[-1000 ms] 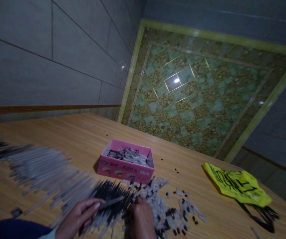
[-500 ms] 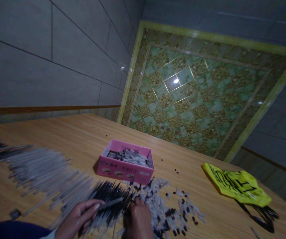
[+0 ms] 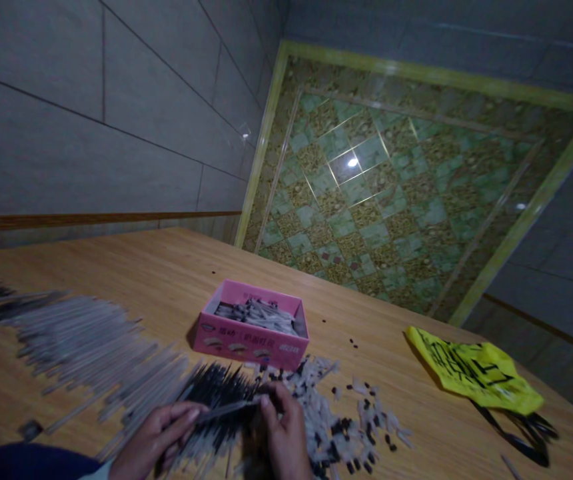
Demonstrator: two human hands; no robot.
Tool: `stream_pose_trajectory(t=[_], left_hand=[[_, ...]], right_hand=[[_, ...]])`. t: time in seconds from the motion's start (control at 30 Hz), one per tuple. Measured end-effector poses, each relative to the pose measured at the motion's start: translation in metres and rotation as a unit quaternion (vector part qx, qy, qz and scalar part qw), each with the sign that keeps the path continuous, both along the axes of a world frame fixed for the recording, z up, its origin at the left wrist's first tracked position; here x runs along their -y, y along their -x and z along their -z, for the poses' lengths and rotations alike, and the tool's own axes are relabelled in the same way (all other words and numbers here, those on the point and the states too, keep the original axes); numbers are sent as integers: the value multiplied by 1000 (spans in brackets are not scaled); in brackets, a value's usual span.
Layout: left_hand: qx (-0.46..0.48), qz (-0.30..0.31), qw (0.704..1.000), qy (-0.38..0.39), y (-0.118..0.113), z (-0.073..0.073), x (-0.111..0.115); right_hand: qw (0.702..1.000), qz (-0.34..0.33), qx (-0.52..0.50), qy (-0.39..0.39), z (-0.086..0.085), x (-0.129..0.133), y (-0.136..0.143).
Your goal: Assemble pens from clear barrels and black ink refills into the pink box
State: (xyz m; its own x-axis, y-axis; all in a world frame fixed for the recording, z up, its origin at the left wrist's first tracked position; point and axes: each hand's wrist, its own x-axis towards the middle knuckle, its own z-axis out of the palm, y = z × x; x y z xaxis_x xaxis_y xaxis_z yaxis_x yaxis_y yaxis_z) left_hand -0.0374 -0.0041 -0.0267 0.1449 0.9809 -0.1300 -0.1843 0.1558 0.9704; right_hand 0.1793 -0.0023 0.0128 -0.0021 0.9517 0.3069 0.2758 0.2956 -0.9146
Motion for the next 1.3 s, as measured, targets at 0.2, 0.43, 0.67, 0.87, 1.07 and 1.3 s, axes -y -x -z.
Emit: stream_pose_trajectory(t=[0.2,0.43,0.67,0.87,1.07,1.3], left_hand=[[-9,1,1000,5,-1,-3,1],[28,45,997,64,-3,-5,4],[44,56,996,54,0,3,4],[-141,-84,979,-119,6,-12,9],[-198,-62,959,-191,10,-16,10],[-237,-67,938,-246,11,-10,13]], right_hand=[[999,-16,39,-13,4,3,5],[995,-35,95,-24,3,5,9],[951,-32,259,-168,3,9,11],[959,26,218,-179,15,11,20],[965,18,204,-162,14,10,22],[981,-9,176,-80,14,9,21]])
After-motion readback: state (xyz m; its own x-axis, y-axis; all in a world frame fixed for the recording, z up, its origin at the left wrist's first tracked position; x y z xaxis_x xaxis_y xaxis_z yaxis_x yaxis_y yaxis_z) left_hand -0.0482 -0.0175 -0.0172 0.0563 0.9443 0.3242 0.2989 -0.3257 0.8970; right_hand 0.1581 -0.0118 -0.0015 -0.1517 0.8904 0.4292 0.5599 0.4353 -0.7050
